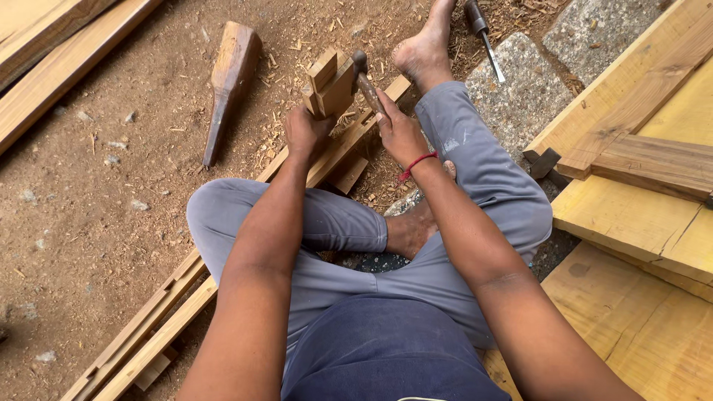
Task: The person sits on the ground and uses a hammer and chisel to shape small wooden blocks. They then use a red angle grinder to smooth the edges of the wood pieces. The person repeatedly switches between hammering and grinding to refine the wood.
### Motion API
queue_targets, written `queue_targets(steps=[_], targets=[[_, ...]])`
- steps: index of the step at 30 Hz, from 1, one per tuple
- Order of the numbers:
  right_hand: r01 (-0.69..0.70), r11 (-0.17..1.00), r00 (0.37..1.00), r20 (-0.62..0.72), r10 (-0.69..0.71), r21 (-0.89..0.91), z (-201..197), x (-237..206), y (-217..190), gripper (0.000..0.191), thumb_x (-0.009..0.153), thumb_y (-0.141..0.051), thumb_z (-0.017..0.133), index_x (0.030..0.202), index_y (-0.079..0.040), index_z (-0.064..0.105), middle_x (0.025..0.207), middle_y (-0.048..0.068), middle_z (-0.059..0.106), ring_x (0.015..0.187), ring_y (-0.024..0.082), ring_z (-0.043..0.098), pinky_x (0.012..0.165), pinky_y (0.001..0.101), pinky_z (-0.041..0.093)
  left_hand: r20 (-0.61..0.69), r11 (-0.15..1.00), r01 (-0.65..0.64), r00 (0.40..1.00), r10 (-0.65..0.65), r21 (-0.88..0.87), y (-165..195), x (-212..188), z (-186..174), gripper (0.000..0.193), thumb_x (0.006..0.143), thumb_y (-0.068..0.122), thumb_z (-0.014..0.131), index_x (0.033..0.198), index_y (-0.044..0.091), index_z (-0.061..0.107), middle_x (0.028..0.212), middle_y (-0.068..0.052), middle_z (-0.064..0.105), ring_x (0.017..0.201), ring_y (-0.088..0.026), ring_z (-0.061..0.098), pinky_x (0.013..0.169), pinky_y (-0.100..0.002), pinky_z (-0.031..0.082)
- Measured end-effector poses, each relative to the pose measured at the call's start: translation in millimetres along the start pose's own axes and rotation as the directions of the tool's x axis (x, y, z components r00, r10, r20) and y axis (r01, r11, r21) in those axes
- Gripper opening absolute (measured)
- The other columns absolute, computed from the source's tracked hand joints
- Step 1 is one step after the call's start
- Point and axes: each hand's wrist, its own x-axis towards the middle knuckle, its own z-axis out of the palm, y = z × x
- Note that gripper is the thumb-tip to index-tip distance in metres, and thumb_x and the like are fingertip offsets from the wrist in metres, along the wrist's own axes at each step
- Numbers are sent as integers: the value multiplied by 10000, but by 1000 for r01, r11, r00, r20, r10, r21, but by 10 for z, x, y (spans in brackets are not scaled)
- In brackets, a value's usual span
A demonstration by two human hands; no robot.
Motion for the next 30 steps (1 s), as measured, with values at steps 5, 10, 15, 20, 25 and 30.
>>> queue_targets(steps=[5, 10, 15, 20, 25, 30], targets=[[-58, 997, 997, -56, 61, 54, -194, -64, -157, 566, 1089, -244, 540, 1608, -315, 327, 977, 251, 716, 816, 432, 725, 702, 540, 533, -28, 992, -3, 1000, 0, -127, 15, 0, -51, 345, 777, 289, 845, 1020, 53, 779, 873, -157, 784, 751, -265, 784, 735, -410, 608], [-36, 976, 997, 64, 51, -214, -242, -40, -217, 556, 1045, -227, 608, 1564, -334, 439, 893, 297, 693, 814, 483, 671, 740, 553, 518, -22, 989, -69, 998, 67, -130, 32, -65, -62, 336, 733, 237, 848, 999, 40, 787, 829, -175, 770, 707, -269, 761, 689, -409, 597], [198, 980, 964, -185, -192, 16, -215, -99, -203, 545, 1078, -170, 544, 1596, -277, 411, 1080, 279, 694, 921, 472, 682, 749, 527, 542, 103, 986, 88, 992, -73, -144, 7, -82, -44, 262, 770, 223, 826, 951, 37, 791, 768, -162, 760, 654, -244, 771, 627, -394, 600], [126, 983, 988, -68, -136, -132, -263, -93, -219, 498, 1058, -201, 595, 1541, -268, 492, 988, 282, 697, 890, 476, 672, 766, 545, 536, 32, 996, -11, 999, 14, -87, -24, -21, -53, 306, 773, 256, 873, 931, 7, 790, 754, -191, 746, 616, -272, 738, 609, -415, 576], [328, 945, 916, -252, -313, 18, -271, -86, -225, 526, 1094, -128, 545, 1599, -184, 412, 1306, 316, 629, 1058, 478, 668, 809, 487, 589, -51, 965, -88, 996, 77, -248, 13, -41, -117, 293, 778, 214, 816, 1004, 29, 795, 819, -158, 785, 683, -230, 772, 644, -395, 609], [70, 991, 995, -57, -77, -112, -241, -31, -171, 539, 1027, -162, 582, 1549, -252, 480, 1073, 257, 726, 870, 429, 710, 777, 494, 568, -13, 984, -170, 985, 170, -58, 86, 2, -193, 304, 747, 242, 866, 947, 21, 802, 793, -190, 766, 644, -262, 748, 684, -398, 603]])
